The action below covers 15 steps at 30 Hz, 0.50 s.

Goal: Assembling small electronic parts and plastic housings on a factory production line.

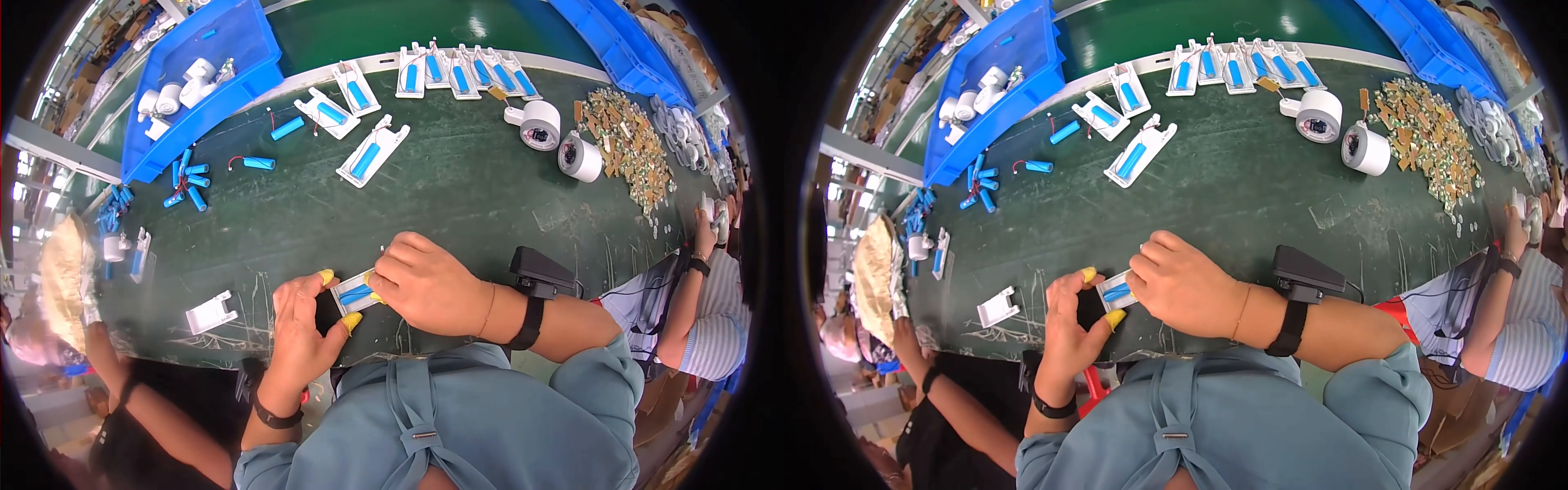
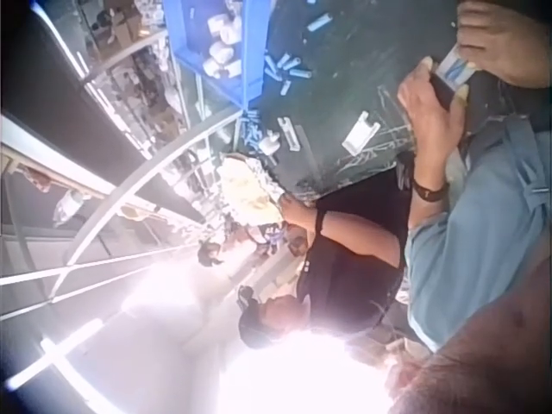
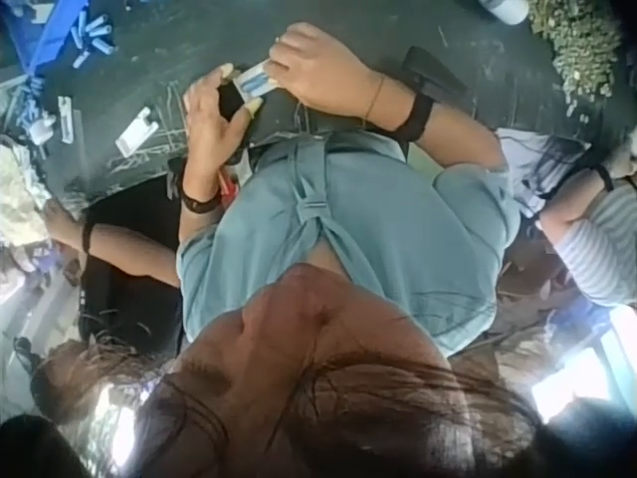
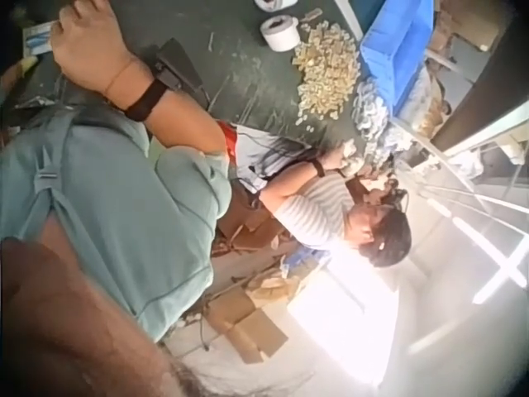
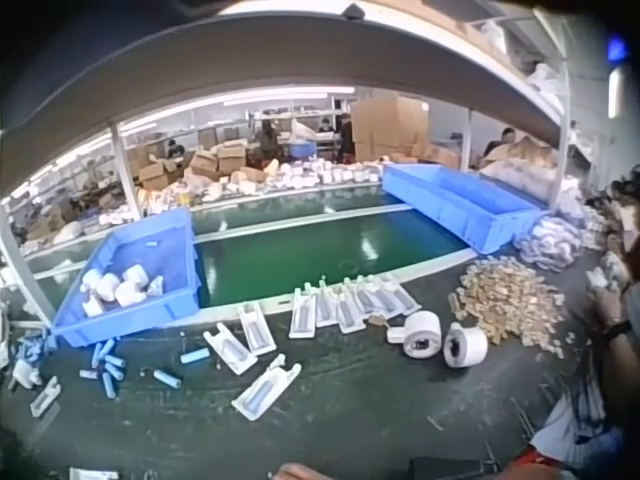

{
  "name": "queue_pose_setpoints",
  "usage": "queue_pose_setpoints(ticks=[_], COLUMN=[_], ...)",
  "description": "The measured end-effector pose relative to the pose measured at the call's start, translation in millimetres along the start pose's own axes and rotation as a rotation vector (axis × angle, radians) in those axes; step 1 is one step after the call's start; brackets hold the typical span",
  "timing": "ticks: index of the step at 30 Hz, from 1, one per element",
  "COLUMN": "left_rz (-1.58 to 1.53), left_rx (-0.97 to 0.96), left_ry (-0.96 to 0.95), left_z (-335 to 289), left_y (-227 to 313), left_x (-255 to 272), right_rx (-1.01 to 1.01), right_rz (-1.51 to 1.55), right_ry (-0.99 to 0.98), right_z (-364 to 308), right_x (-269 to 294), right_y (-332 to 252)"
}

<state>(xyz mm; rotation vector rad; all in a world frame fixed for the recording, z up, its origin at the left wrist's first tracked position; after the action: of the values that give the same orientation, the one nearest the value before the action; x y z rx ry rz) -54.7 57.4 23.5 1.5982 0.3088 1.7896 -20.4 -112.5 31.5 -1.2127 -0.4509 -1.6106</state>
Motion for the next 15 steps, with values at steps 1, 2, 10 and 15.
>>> queue_pose_setpoints(ticks=[1,2,10,15], left_rz=[-0.002,-0.001,0.062,0.129], left_rx=[0.006,0.002,0.121,-0.022], left_ry=[0.001,0.002,-0.05,-0.069], left_z=[0.2,-0.3,-3.6,29.9], left_y=[-0.2,-0.2,-5.3,31.9], left_x=[0.3,0.9,16.3,32.5], right_rx=[0.016,0.015,-0.162,-0.386], right_rz=[-0.027,-0.03,0.05,-0.03], right_ry=[-0.019,-0.017,0.228,0.189], right_z=[1.0,1.5,-18.2,-62.7], right_x=[-0.3,0.1,57.6,73.6], right_y=[-1.0,-2.2,0.0,26.0])
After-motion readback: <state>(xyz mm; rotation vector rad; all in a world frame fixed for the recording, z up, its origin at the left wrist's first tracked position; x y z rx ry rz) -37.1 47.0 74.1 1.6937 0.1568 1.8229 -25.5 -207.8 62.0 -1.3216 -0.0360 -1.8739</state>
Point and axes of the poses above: each hand's wrist, its own z-axis towards the middle knuckle, its own x-axis out of the back of the hand, y = z × x, the point moved 5 cm from there along z, towards the middle knuckle, and after that the axes turned 4 degrees about x, right-handed, at the moved point
